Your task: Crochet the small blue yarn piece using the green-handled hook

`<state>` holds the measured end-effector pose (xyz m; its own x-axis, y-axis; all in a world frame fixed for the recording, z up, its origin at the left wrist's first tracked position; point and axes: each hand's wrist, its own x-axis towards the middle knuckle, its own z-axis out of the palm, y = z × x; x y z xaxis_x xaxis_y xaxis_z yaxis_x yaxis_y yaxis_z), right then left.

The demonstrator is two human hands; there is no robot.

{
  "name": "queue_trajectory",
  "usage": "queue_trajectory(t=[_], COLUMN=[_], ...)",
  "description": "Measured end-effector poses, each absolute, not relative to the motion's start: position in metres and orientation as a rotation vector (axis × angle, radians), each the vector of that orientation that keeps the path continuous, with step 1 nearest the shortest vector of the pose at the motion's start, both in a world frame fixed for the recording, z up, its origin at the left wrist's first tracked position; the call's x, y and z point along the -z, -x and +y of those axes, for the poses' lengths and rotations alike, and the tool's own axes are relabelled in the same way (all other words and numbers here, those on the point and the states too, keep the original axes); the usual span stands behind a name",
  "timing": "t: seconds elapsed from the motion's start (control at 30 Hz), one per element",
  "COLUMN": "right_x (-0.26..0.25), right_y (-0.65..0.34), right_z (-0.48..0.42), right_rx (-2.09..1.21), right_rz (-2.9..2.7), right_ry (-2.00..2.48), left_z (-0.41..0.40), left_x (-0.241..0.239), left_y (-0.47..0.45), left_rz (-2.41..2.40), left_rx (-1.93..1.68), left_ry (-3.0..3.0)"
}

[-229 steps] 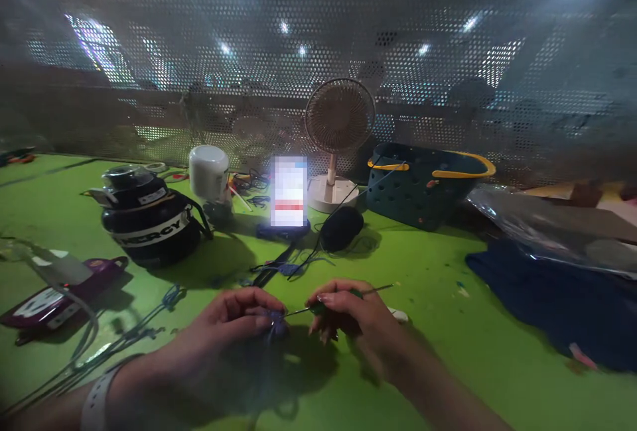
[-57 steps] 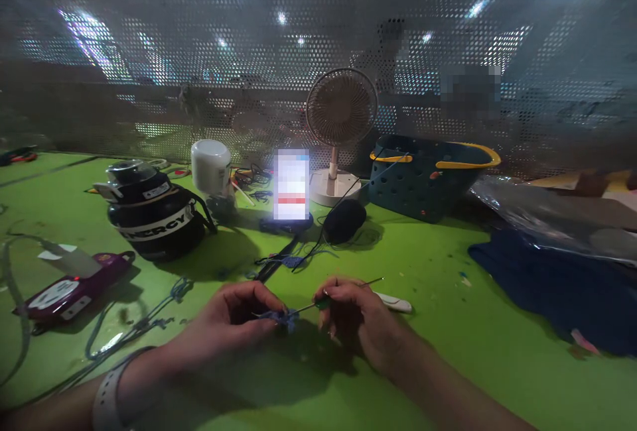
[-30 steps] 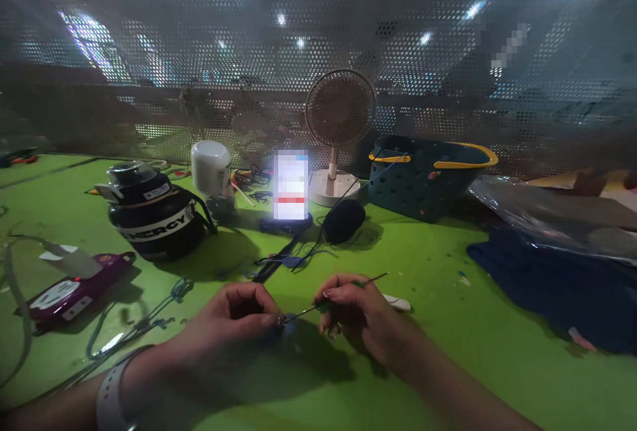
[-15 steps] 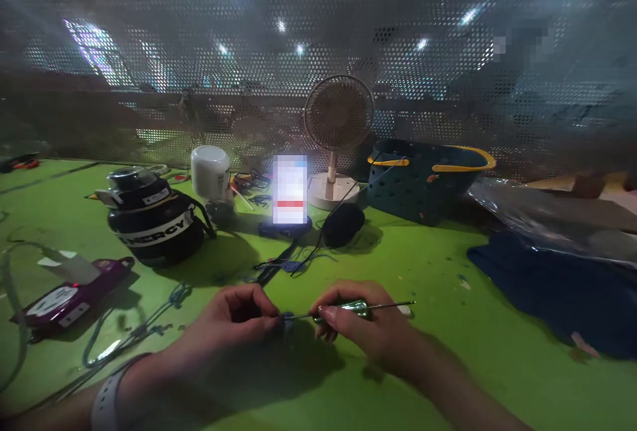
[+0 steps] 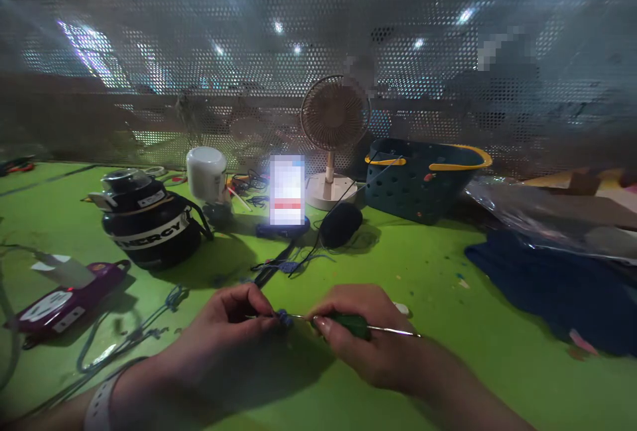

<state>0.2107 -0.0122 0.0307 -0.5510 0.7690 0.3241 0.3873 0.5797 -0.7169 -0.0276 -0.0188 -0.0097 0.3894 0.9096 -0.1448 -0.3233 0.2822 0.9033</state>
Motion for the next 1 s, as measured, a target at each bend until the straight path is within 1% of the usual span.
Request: queue_trajectory(t=[0.37,0.5,0.73,0.87,1.0], right_x=[-0.025,-0.019,-0.005,-0.008,-0.016], right_y=[-0.203,-0.203,-0.208,-0.21,-0.21], right_z=[-0.016,-0.017,-0.02,-0.019,-0.017], right_rx=[-0.434,-0.299,-0.4,-0.515,-0.599], right_rz=[-2.242,-2.267,-2.172,-2.083,-2.082], right_ry=[0.699,0.68,0.795,0.89,0.848], left_z=[-0.016,-0.016,-0.018,-0.018,-0.017], left_x=[0.014,0.02,0.015,0.011,0.013], left_y=[0.029,0.028,0.028,0.028,0.028], left_rz=[0.742,0.767,0.807,0.794,0.788], left_rx=[-0.969,-0.913,-0.886,-0.893,-0.894], left_ry=[-0.973,-0.925,-0.94,-0.997,-0.988])
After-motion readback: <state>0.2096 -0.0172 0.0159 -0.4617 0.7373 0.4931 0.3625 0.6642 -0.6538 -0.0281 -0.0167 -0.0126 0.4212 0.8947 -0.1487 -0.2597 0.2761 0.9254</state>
